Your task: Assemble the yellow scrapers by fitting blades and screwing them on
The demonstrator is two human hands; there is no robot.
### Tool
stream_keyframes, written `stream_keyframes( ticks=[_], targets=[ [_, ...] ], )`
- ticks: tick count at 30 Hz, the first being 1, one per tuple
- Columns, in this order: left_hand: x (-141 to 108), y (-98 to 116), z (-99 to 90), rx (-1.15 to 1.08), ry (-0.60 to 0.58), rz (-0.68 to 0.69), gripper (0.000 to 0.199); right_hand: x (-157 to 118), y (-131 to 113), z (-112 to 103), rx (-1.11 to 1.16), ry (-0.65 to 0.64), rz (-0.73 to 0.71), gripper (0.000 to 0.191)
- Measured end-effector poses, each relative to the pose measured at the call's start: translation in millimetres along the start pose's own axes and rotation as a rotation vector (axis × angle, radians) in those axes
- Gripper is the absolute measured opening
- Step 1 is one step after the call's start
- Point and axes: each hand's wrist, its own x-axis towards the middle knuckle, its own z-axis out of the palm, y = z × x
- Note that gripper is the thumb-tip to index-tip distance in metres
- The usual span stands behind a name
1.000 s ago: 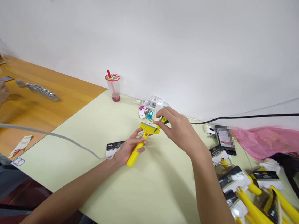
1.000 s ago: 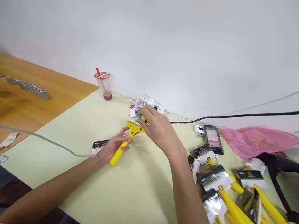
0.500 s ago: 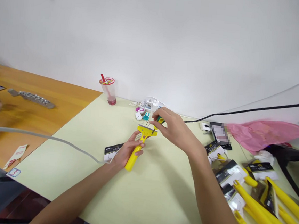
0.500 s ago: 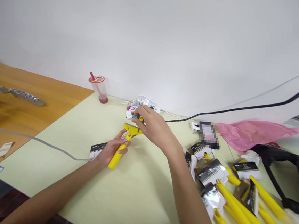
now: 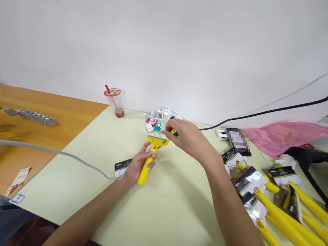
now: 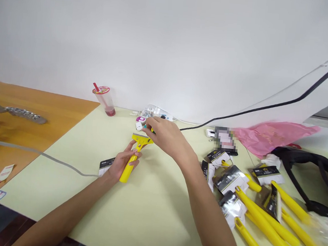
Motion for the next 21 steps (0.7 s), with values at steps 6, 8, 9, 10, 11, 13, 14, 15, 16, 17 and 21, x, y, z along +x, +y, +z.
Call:
stream_keyframes(
  ticks=[6, 8, 9, 10, 11, 13, 14, 15, 16, 17, 21],
  targets=[
    [2.8, -2.0, -3.8, -0.009, 0.021, 0.007, 0.072, -7.3, -3.3, -0.4, -0.03, -0.053, -0.001, 0.016],
    [3.4, -2.0, -3.9, -0.008, 0.031, 0.012, 0.074, -8.5, -1.5, -0.6, -0.005, -0.08, 0.006, 0.02],
    [3.4, -1.8, -3.6, -0.007, 0.032, 0.013, 0.075, -8.1, -0.4, -0.3, 0.003, -0.077, 0.011, 0.019],
    [3.2, -1.7, -3.0, -0.005, 0.032, 0.014, 0.075, -7.0, 0.6, 0.3, 0.006, -0.065, 0.012, 0.016],
    [2.9, -1.6, -2.3, -0.005, 0.033, 0.014, 0.075, -5.6, 1.2, 1.0, 0.0, -0.053, 0.01, 0.013],
    [2.3, -1.6, -0.9, -0.005, 0.033, 0.013, 0.074, -2.5, 0.7, 2.7, -0.057, -0.041, 0.02, 0.007],
    [2.1, -1.7, -0.5, -0.005, 0.031, 0.011, 0.073, -1.4, -0.3, 3.4, -0.1, -0.039, 0.037, 0.008],
    [2.1, -1.8, -0.2, -0.005, 0.027, 0.009, 0.072, -0.9, -1.4, 4.1, -0.142, -0.036, 0.06, 0.01],
    [2.2, -2.0, -0.1, -0.005, 0.025, 0.008, 0.071, -1.0, -2.4, 4.7, -0.175, -0.029, 0.082, 0.012],
    [2.4, -2.2, -0.2, -0.004, 0.025, 0.008, 0.071, -1.6, -2.9, 5.2, -0.193, -0.022, 0.092, 0.012],
    [3.3, -2.1, -0.5, -0.011, 0.051, 0.005, 0.073, -4.8, 1.8, 6.8, -0.056, -0.033, -0.031, 0.021]
  ],
)
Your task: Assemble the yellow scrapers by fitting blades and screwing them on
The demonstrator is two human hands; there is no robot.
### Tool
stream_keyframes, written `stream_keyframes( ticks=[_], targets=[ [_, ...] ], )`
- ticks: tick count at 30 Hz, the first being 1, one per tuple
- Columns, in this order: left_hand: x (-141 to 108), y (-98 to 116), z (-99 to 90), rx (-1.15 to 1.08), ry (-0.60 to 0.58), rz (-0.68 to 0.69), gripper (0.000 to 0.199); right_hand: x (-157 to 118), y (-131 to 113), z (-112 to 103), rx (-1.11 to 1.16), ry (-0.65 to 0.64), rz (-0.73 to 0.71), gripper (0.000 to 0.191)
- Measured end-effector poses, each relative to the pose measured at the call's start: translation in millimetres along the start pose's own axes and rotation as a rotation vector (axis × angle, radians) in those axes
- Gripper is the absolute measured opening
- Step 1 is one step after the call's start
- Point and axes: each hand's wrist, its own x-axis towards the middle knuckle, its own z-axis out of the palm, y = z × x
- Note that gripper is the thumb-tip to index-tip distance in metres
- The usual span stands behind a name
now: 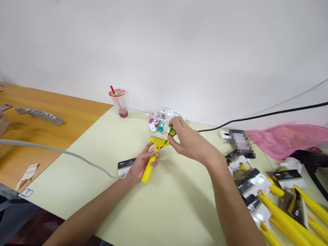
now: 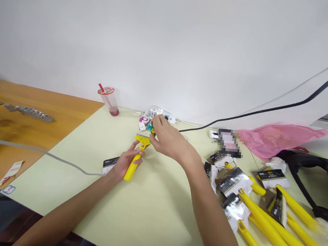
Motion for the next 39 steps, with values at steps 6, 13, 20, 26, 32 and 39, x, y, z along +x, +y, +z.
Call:
stream_keyframes(
  ticks=[6, 13, 20, 26, 32, 39],
  targets=[
    [-1.3, -0.8, 0.5, -0.003, -0.027, 0.002, 0.07, 5.6, 5.3, 3.4, 0.122, 0.038, -0.061, 0.01],
    [3.7, -5.1, -9.0, -0.043, -0.04, 0.013, 0.067, 2.4, 7.7, 3.0, 0.134, 0.016, -0.095, 0.03],
    [6.8, -4.0, -10.3, -0.009, -0.073, 0.022, 0.067, 7.1, 1.1, 4.6, -0.066, 0.004, 0.073, 0.006],
    [10.9, -3.7, -15.2, -0.007, -0.084, 0.074, 0.069, 3.6, 0.7, 9.8, 0.063, -0.034, -0.051, 0.023],
    [6.3, -2.6, -13.9, 0.066, -0.157, 0.1, 0.062, 8.0, -5.6, -0.9, -0.008, 0.011, -0.03, 0.005],
    [5.3, -4.3, -11.9, 0.126, -0.146, 0.115, 0.058, 3.2, 7.4, 4.0, 0.027, -0.007, -0.046, 0.027]
  ],
)
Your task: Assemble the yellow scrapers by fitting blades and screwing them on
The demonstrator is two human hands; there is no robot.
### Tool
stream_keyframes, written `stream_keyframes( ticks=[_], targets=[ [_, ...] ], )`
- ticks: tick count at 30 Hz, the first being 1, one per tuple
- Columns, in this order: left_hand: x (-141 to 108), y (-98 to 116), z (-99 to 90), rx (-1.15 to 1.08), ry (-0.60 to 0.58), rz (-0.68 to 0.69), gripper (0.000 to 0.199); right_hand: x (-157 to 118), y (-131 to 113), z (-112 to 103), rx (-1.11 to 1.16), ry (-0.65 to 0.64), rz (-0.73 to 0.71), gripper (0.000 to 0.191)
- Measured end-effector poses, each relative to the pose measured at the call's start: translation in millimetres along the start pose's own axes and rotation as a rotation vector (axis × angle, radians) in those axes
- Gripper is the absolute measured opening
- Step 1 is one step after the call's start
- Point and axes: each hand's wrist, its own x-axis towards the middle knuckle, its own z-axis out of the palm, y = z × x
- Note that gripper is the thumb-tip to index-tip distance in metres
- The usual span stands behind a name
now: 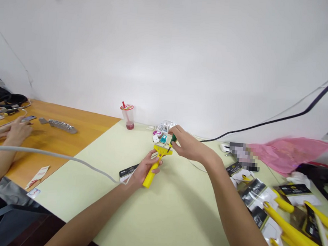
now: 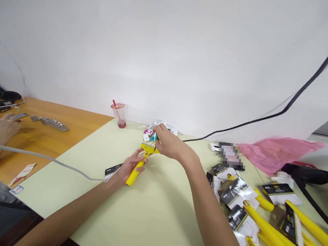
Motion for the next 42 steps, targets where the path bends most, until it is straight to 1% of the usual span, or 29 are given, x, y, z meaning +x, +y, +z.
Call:
stream_keyframes(
  ticks=[1, 3, 6, 9, 13, 17, 24, 29, 31, 33, 38, 39, 41, 42],
  targets=[
    [-0.1, 0.6, -0.1, -0.003, 0.002, 0.002, 0.058, -0.5, 1.7, -0.1, 0.036, -0.001, -0.026, 0.032],
    [-0.3, 2.4, -0.1, -0.015, 0.013, 0.003, 0.058, -0.3, 3.6, -1.3, 0.1, 0.006, -0.059, 0.031],
    [-0.9, 5.0, 0.5, -0.033, 0.042, 0.022, 0.058, 2.1, 3.3, -3.8, 0.129, 0.017, -0.072, 0.017],
    [-2.0, 6.0, 2.7, -0.015, 0.061, 0.026, 0.058, 3.8, 1.6, -5.9, 0.027, 0.034, -0.012, 0.006],
    [-4.6, 5.8, 7.0, 0.032, 0.058, 0.008, 0.061, 3.9, -1.9, -8.5, -0.2, 0.044, 0.125, 0.021],
    [-6.4, 6.5, 9.4, 0.055, 0.056, 0.019, 0.061, 4.6, -4.5, -9.1, -0.318, 0.057, 0.178, 0.034],
    [-4.4, 4.1, 6.9, 0.076, 0.053, 0.018, 0.061, 6.7, -2.1, -10.1, -0.406, 0.031, 0.294, 0.06],
    [-4.6, 2.4, 6.4, 0.078, 0.025, 0.01, 0.06, 5.9, -2.8, -11.6, -0.379, 0.036, 0.353, 0.066],
    [-4.6, 2.6, 6.8, 0.066, 0.029, -0.004, 0.061, 4.5, -4.5, -9.7, -0.35, 0.019, 0.35, 0.063],
    [-3.9, 2.8, 6.6, 0.058, 0.036, -0.02, 0.062, 1.9, -5.9, -7.6, -0.321, -0.019, 0.323, 0.053],
    [-0.7, 3.0, 4.1, 0.015, 0.058, -0.024, 0.065, -5.9, -5.4, -10.4, -0.18, -0.188, 0.25, 0.028],
    [-0.5, 3.1, 3.8, 0.007, 0.057, -0.019, 0.066, -6.5, -4.8, -12.1, -0.147, -0.204, 0.243, 0.023],
    [-1.0, 3.2, 3.9, -0.002, 0.05, -0.015, 0.064, -6.2, -4.1, -15.0, -0.119, -0.19, 0.227, 0.016],
    [-1.5, 3.2, 4.2, -0.003, 0.045, -0.018, 0.063, -5.6, -4.2, -15.9, -0.126, -0.167, 0.217, 0.017]
  ],
)
